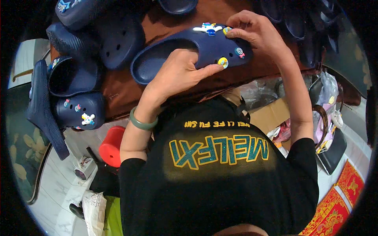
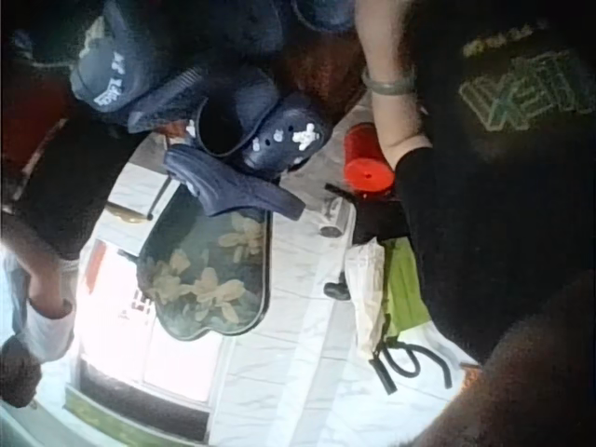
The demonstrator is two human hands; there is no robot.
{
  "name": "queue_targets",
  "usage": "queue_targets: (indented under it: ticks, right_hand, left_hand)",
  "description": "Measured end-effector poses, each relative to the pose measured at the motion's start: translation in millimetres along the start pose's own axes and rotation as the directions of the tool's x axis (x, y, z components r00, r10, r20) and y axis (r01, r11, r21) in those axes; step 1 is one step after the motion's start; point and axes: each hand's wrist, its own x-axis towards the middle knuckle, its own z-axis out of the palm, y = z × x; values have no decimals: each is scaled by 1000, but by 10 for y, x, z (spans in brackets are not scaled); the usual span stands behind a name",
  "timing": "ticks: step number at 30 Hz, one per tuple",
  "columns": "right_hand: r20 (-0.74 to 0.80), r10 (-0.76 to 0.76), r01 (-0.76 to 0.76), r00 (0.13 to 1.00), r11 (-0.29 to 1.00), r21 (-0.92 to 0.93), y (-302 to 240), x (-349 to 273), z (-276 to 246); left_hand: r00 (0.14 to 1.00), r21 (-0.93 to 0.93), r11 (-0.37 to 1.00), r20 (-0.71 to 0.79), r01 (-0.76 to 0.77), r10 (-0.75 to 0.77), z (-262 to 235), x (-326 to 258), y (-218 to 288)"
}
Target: Attaching decorative charms and accessories to blue clogs.
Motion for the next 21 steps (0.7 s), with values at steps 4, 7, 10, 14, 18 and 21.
queue_targets:
  ticks: [4, 7, 10, 14, 18, 21]
  right_hand:
    - [153, -307, 332, 939, 924, -187, 23, 70, -108]
    - [324, -433, 533, 841, 766, -359, 14, 211, -195]
    - [306, -428, 519, 850, 783, -344, 12, 214, -208]
    - [69, -361, 360, 930, 856, -372, 355, -6, -324]
    - [-365, 34, -161, 931, 933, -323, 865, -541, -692]
    - [-436, 110, -245, 893, 932, -266, 1109, -753, -643]
  left_hand:
    - [998, 106, 993, 37, 46, -51, 24, 4, -104]
    - [996, -99, 992, -43, -79, 75, 58, 36, -63]
    - [984, 74, 989, 112, 129, -137, -47, 27, 26]
    - [995, -28, 997, 68, 76, -74, 49, -16, -121]
    - [1000, -72, 997, 21, 20, -18, 86, -12, -215]
    - [999, 85, 995, 21, 44, -45, 64, -54, -376]
